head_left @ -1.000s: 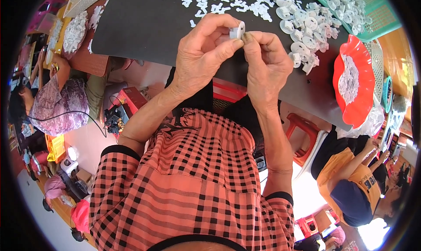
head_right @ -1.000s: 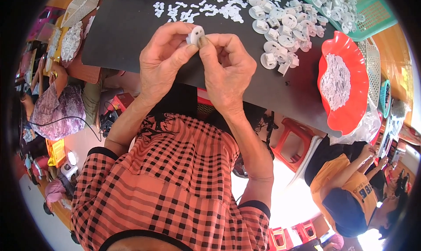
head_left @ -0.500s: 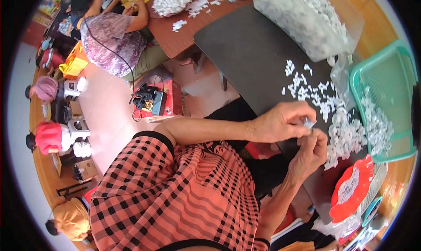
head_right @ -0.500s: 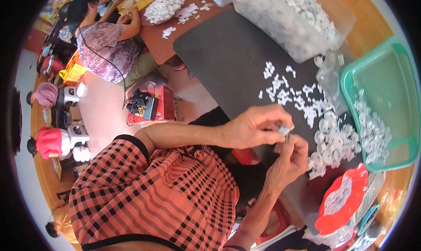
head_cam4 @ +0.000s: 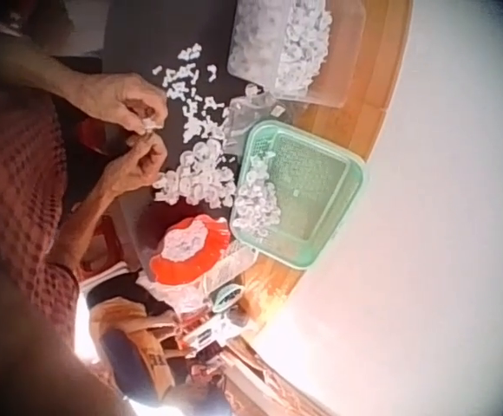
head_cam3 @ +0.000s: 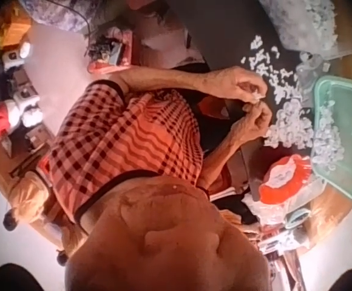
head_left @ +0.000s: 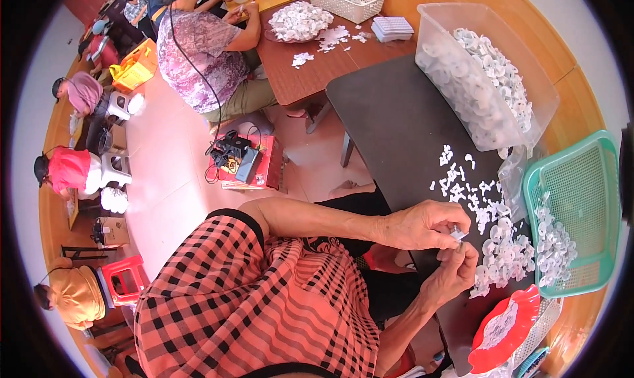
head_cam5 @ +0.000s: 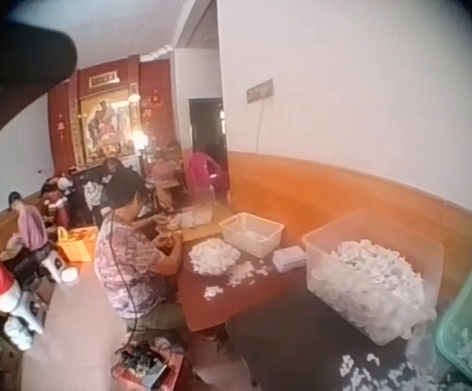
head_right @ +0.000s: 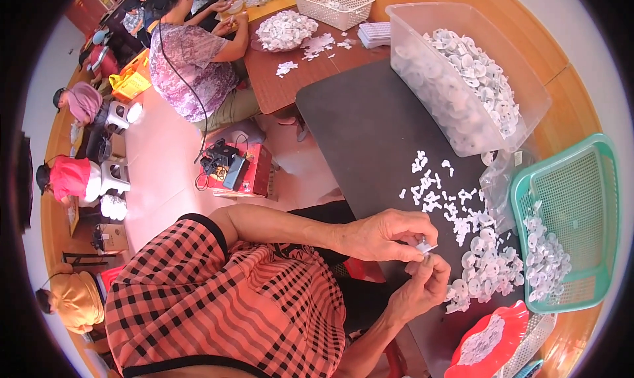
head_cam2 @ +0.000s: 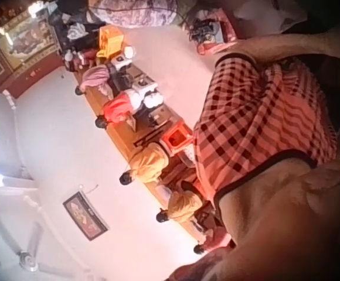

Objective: The person assembles plastic components by picking up circular plastic bases and inserting small plastic pins into them by hand.

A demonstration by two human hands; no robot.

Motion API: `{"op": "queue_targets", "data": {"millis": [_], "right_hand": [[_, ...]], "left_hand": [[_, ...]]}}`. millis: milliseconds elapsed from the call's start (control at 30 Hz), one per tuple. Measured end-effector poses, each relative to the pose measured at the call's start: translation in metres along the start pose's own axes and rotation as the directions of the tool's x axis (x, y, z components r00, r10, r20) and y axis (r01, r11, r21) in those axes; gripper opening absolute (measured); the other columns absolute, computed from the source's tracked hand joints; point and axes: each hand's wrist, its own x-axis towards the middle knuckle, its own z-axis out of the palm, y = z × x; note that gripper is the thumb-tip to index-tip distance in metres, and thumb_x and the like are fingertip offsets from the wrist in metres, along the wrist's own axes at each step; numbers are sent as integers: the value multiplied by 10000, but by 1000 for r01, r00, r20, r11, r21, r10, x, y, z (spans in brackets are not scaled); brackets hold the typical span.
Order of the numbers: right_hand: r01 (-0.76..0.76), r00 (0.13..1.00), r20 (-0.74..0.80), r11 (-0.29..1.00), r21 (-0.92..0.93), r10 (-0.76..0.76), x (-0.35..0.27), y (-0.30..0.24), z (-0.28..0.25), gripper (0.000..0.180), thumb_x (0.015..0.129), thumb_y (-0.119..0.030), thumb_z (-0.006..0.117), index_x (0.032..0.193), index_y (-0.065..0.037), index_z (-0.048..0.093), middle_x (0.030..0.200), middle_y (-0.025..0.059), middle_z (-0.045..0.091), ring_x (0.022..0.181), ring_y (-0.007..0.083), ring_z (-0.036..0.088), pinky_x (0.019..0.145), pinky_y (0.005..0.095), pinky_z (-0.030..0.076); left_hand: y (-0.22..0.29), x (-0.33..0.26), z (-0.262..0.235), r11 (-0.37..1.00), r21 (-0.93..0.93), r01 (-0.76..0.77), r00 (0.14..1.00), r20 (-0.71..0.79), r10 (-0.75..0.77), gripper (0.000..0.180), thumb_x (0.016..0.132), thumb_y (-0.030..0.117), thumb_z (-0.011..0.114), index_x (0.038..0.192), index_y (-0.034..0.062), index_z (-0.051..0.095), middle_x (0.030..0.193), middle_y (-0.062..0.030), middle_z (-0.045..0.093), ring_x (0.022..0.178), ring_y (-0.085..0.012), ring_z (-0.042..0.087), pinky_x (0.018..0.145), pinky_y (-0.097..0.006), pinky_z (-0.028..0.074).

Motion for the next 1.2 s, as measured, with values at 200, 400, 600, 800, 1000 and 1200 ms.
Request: {"op": "queue_targets", "data": {"millis": [200, 400, 600, 800, 1000, 1200], "right_hand": [[-8, 1000, 8, 1000, -14, 8, -1, 7, -7, 158, 942, -144, 552, 860, -10, 539, 710, -21, 459, 637, 64, 373, 571, 197, 302], [44, 999, 28, 998, -38, -43, -2, 9, -9, 155, 942, -148, 555, 880, -7, 540, 725, -23, 460, 642, 61, 374, 576, 193, 299], [34, 999, 29, 999, -39, -33, -2, 6, -8, 153, 942, -153, 559, 888, -11, 538, 741, -16, 470, 648, 66, 379, 571, 195, 305], [16, 1000, -14, 999, -43, -16, -2, 6, -6, 213, 926, -205, 587, 859, -7, 544, 695, -17, 467, 625, 67, 395, 564, 192, 302], [27, 1000, 11, 999, -32, -27, -1, 8, -9, 208, 929, -199, 584, 867, -5, 542, 711, -16, 474, 630, 65, 399, 563, 191, 305], [15, 1000, -8, 1000, -27, -15, -2, 9, -7, 222, 928, -211, 587, 855, -7, 537, 708, -16, 470, 630, 64, 394, 565, 190, 300]], "left_hand": [[-2, -1, 3, 1000, -10, -8, 1000, 2, 8, 228, 838, 54, 614, 1041, 5, 522, 966, -73, 502, 847, -156, 547, 748, -283, 486], [-1, -2, 4, 992, 94, -83, 996, -1, 84, 222, 834, 61, 612, 1031, 10, 522, 940, -72, 508, 829, -170, 548, 728, -286, 485], [-1, 0, 4, 999, 31, -21, 1000, 4, 21, 218, 827, 50, 604, 1026, 12, 523, 932, -76, 510, 818, -181, 543, 722, -300, 483], [-2, 0, 4, 996, 64, -70, 998, 7, 69, 210, 833, 74, 605, 1017, 12, 524, 932, -74, 510, 815, -172, 540, 718, -303, 481], [-1, -1, 4, 1000, -9, 15, 1000, 6, -15, 204, 832, 75, 601, 1010, 11, 524, 931, -76, 508, 797, -174, 542, 717, -303, 482], [0, -3, 3, 999, 9, -35, 999, -7, 35, 210, 824, 68, 601, 1011, 10, 524, 930, -73, 509, 795, -172, 542, 710, -302, 485]]}}
